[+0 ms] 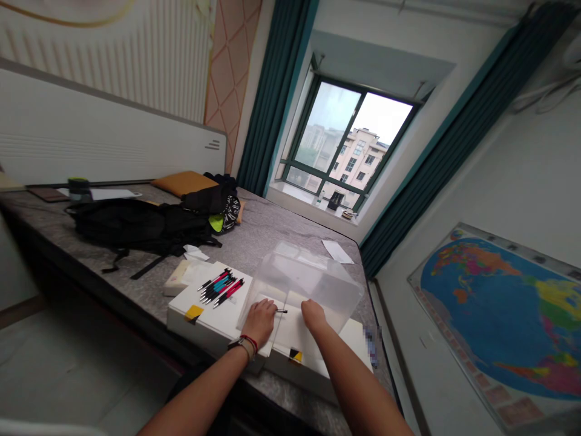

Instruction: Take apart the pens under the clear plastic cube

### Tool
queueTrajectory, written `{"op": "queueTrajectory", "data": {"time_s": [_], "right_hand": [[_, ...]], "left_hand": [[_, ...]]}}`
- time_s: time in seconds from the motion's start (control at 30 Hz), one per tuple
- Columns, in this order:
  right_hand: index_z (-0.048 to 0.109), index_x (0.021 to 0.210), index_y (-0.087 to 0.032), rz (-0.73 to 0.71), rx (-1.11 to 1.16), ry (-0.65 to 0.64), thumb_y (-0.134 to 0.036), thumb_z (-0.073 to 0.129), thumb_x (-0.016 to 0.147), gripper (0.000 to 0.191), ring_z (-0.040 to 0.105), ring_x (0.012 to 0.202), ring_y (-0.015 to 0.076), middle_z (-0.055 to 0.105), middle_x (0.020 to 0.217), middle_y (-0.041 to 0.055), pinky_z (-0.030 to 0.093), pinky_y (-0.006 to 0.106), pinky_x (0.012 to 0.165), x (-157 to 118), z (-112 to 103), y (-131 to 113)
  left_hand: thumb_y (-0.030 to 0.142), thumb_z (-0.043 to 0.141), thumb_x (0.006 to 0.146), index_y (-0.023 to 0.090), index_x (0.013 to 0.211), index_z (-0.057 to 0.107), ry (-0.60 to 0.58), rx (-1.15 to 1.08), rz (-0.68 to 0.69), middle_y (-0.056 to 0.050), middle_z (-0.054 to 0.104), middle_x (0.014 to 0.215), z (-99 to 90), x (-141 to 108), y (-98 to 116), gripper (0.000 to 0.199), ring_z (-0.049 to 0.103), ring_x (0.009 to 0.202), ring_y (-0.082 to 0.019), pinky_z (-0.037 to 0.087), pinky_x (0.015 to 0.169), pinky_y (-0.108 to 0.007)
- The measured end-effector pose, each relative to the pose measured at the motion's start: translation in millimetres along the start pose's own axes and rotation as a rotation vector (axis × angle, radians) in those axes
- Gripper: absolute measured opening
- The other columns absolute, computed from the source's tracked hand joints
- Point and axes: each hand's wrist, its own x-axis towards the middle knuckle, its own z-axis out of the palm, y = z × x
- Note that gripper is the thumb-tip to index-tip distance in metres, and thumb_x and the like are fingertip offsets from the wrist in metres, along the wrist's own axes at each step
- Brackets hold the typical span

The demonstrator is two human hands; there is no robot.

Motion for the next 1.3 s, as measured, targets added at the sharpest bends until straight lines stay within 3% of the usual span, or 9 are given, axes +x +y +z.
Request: {"op": "queueTrajectory", "data": {"time_s": [0.17,0.23,0.37,0.47,0.6,0.73,0.87,1.0,1.3], "right_hand": [[0.069,0.092,-0.008,0.018,0.029,0.015,0.002,0.045,0.081,0.029,0.067,0.093,0.0272,0.068,0.100,0.0221,0.045,0.032,0.077,-8,5,2],[0.067,0.097,-0.009,0.066,0.119,0.091,-0.003,0.048,0.081,0.026,0.065,0.095,0.0253,0.067,0.104,0.0204,0.044,0.029,0.077,-11,11,-1],[0.065,0.085,-0.015,0.187,0.671,0.338,-0.025,0.044,0.088,0.023,0.065,0.082,0.0212,0.070,0.088,0.0126,0.044,0.026,0.070,-18,35,-7],[0.062,0.077,-0.017,0.196,1.186,0.262,-0.051,0.038,0.089,0.043,0.056,0.048,0.0160,0.066,0.061,0.0055,0.040,0.025,0.048,-27,61,-7],[0.059,0.074,-0.016,0.179,1.570,0.196,-0.067,0.044,0.080,0.054,0.043,0.034,0.0104,0.063,0.054,0.0033,0.028,0.022,0.035,-37,79,-3],[0.058,0.072,-0.016,0.151,1.592,0.144,-0.069,0.048,0.077,0.054,0.042,0.033,0.0089,0.060,0.052,0.0008,0.029,0.020,0.034,-40,79,0],[0.053,0.062,-0.018,0.143,1.430,0.191,-0.064,0.054,0.076,0.048,0.044,0.035,0.0091,0.056,0.047,-0.0016,0.032,0.020,0.038,-40,79,-1],[0.054,0.061,-0.018,0.150,1.387,0.218,-0.061,0.055,0.077,0.046,0.044,0.036,0.0093,0.056,0.046,-0.0014,0.032,0.020,0.039,-40,82,1],[0.053,0.059,-0.017,0.200,1.622,0.242,-0.067,0.050,0.076,0.053,0.043,0.033,0.0090,0.057,0.046,0.0002,0.031,0.020,0.035,-36,85,6]], "left_hand": [[0.014,0.040,0.090,0.022,0.104,0.062,0.007,0.021,0.002,-0.007,0.059,0.123,2.3,-1,-1,0.027,0.045,0.121,-0.022,0.033,0.099,-0.040],[0.016,0.039,0.092,0.023,0.109,0.061,0.016,0.025,-0.002,-0.007,0.060,0.121,2.2,-1,-1,0.029,0.046,0.120,-0.022,0.033,0.099,-0.040],[0.024,0.034,0.096,0.024,0.121,0.057,0.045,0.036,-0.019,-0.007,0.063,0.116,2.3,-1,1,0.034,0.046,0.120,-0.024,0.032,0.099,-0.041],[0.025,0.036,0.096,0.026,0.124,0.056,0.025,0.065,-0.002,-0.007,0.063,0.117,3.8,-1,2,0.034,0.046,0.118,-0.024,0.033,0.098,-0.041],[0.025,0.039,0.095,0.029,0.124,0.056,0.011,0.131,0.040,-0.007,0.063,0.116,5.5,1,4,0.034,0.046,0.117,-0.025,0.031,0.099,-0.043],[0.026,0.045,0.093,0.031,0.122,0.056,-0.057,0.190,0.128,-0.005,0.063,0.111,4.2,8,10,0.031,0.048,0.108,-0.024,0.031,0.097,-0.044],[0.027,0.047,0.093,0.033,0.123,0.054,-0.165,0.218,0.290,-0.005,0.061,0.105,1.7,16,15,0.032,0.049,0.103,-0.022,0.034,0.092,-0.039],[0.028,0.047,0.093,0.030,0.126,0.052,-0.241,0.237,0.329,-0.006,0.061,0.101,2.0,23,15,0.033,0.051,0.099,-0.021,0.037,0.085,-0.035],[0.029,0.044,0.095,0.022,0.107,0.057,-0.166,0.195,0.305,-0.004,0.064,0.095,5.2,34,20,0.019,0.055,0.093,-0.019,0.036,0.085,-0.034]]}}
